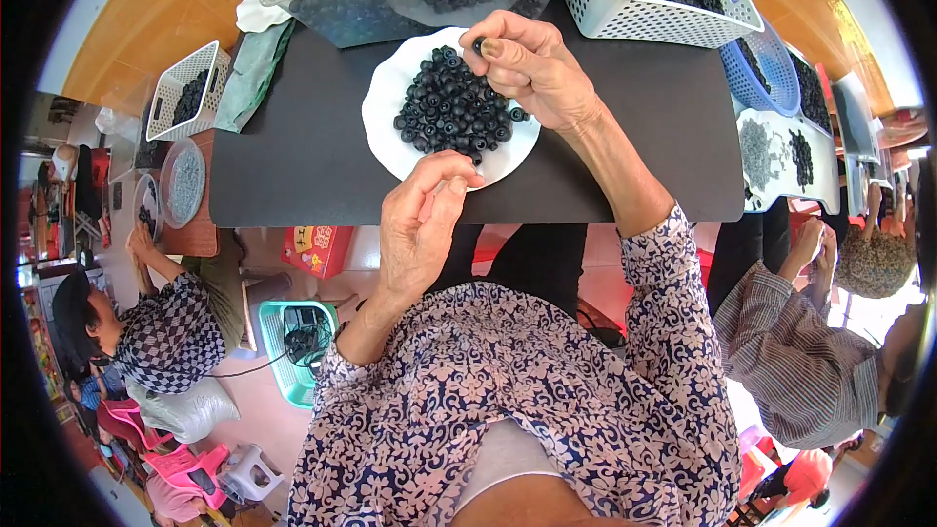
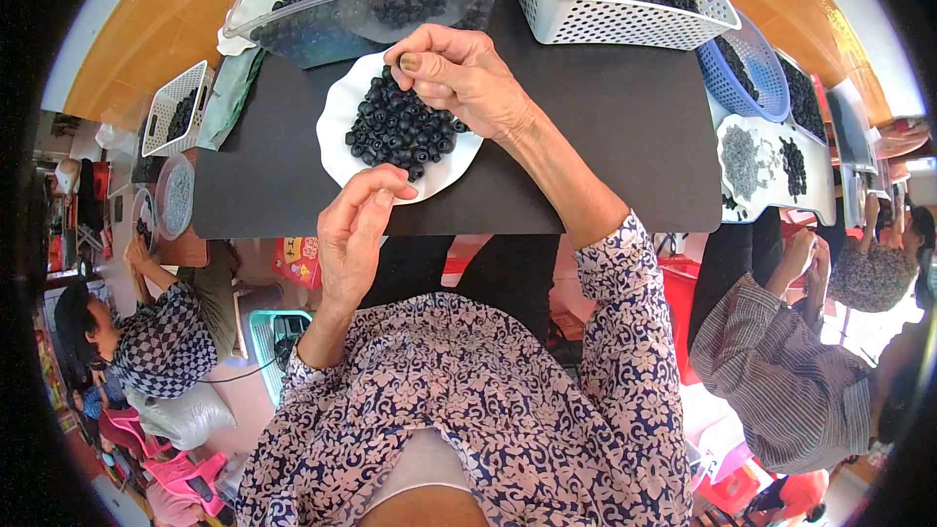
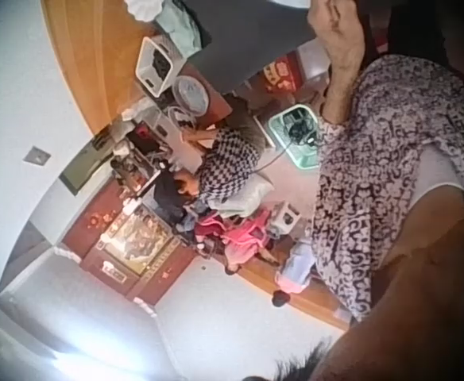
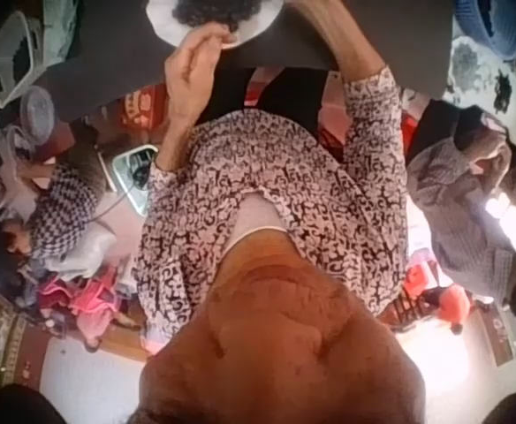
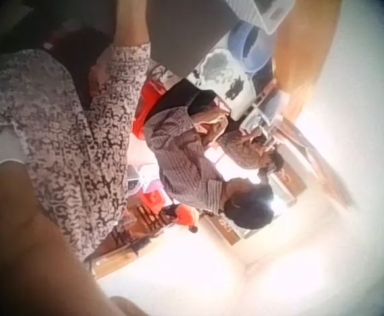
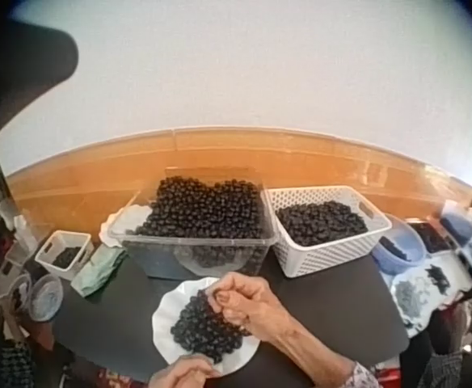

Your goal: The person sorts small black parts by hand, transferring them from a large plastic crate into a white plate.

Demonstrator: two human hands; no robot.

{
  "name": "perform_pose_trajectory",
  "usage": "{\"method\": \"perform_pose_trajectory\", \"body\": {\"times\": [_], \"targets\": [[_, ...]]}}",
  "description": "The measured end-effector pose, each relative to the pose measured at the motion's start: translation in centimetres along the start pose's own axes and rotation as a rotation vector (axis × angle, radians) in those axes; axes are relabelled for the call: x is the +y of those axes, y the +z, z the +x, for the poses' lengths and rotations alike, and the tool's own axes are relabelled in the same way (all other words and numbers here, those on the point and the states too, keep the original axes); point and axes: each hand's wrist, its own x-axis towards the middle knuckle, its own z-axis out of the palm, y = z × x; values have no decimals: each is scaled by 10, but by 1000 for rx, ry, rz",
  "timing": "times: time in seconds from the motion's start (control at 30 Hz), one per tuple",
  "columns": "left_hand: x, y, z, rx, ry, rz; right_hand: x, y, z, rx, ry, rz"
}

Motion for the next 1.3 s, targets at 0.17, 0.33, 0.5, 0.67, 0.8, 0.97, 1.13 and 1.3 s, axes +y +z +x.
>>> {"method": "perform_pose_trajectory", "body": {"times": [0.17,0.33,0.5,0.67,0.8,0.97,1.13,1.3], "targets": [[2,-9,8,71,145,57,3,0,1,-1,-15,-1],[-7,-40,24,166,437,562,1,0,4,16,12,26],[-3,-36,35,-77,447,741,7,-13,5,-63,-8,89],[-2,-30,57,-292,451,988,6,-14,7,-56,-52,-61],[-2,-23,69,-385,486,1106,4,-9,5,22,-14,-97],[-8,-16,76,-336,511,1095,4,-15,6,-9,-3,-36],[-15,-8,73,-272,520,1132,3,-9,7,-3,-36,-173],[-6,-23,79,-174,491,853,-2,-2,3,77,-6,-321]]}}
